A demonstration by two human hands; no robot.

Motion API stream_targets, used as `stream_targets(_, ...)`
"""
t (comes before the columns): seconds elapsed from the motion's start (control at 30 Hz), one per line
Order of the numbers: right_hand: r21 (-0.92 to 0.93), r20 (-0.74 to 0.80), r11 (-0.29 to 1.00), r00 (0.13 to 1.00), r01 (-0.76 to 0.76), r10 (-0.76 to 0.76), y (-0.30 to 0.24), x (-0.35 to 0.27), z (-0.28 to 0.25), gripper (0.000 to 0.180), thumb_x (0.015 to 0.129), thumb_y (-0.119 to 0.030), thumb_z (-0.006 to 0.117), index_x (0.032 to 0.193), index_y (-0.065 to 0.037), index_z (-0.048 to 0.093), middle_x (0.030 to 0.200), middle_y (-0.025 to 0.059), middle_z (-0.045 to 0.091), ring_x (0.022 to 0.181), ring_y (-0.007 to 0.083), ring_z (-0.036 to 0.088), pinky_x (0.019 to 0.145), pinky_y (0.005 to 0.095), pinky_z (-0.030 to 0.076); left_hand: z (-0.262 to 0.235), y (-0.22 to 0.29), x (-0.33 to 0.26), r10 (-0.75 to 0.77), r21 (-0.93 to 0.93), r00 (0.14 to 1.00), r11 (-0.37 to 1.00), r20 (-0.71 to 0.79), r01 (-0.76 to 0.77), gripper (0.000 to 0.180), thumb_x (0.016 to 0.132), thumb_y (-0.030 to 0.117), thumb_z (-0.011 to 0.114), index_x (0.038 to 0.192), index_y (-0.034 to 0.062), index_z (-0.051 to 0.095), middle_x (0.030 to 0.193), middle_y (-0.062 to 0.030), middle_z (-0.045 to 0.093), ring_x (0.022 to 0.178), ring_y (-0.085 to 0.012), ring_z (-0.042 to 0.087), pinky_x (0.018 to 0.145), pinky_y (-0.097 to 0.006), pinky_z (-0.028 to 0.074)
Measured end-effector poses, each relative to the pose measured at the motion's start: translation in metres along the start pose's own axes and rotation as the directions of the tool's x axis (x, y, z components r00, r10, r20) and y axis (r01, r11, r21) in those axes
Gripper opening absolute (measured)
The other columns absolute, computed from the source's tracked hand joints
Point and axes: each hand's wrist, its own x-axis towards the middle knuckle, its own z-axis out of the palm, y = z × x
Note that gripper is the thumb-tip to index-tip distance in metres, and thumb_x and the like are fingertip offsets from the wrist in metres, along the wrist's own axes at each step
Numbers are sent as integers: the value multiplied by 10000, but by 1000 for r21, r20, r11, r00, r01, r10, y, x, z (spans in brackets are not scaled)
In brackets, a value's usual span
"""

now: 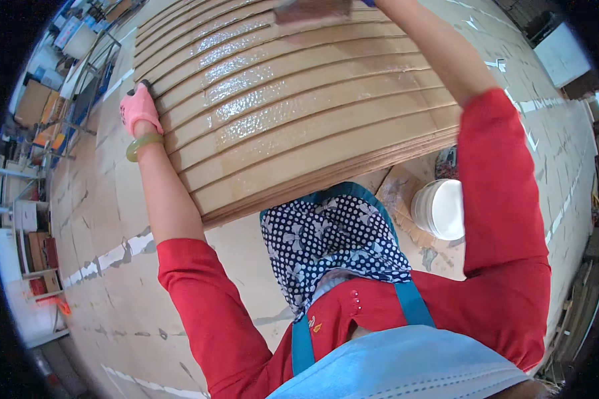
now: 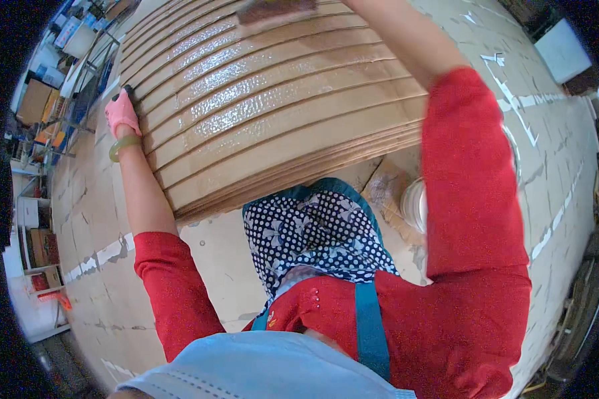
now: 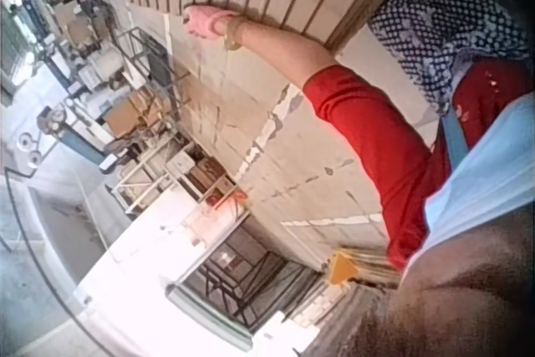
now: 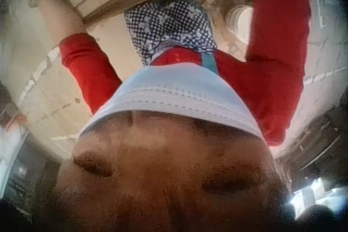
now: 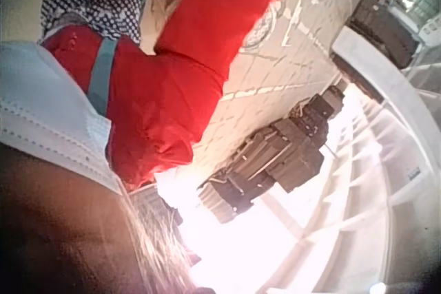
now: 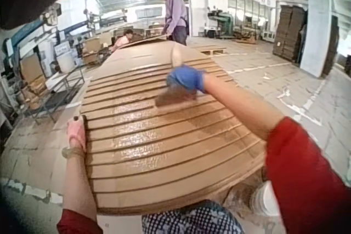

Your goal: Applying glue to the edges of a stack of corrugated cardboard sheets using a brush.

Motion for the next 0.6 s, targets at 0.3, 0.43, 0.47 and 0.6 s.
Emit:
stream_targets(0.3,281,-45,867,909,411,-415,-36,-41,-10,158,751,-219,623,734,-62,621,696,114,624,650,262,599,597,356,469,-12,24,-15,-54,150,997,988,49,46,573,769,433,464,1053,-40,622,1100,-244,587,1040,-368,567,884,-404,428)
stream_targets(0.43,706,-246,699,884,-118,397,-64,71,-27,169,723,-203,591,750,-37,613,693,94,596,643,203,559,579,343,446,-11,20,-9,-49,143,998,989,46,42,579,767,431,458,1062,-41,618,1106,-247,582,1043,-367,566,886,-405,429)
stream_targets(0.47,710,-265,686,841,-160,471,-90,82,-30,180,711,-211,586,749,-37,612,700,87,586,651,184,544,579,337,438,-13,12,-9,-53,143,998,989,43,46,579,766,429,458,1063,-42,617,1105,-248,581,1041,-367,567,884,-405,429)
stream_targets(0.6,607,-252,757,845,-241,471,-103,91,-22,231,686,-256,616,765,-39,606,706,72,582,643,180,528,570,343,435,-8,17,-3,-29,113,996,993,89,19,581,754,419,445,1052,-49,618,1117,-249,574,1047,-356,568,884,-399,433)
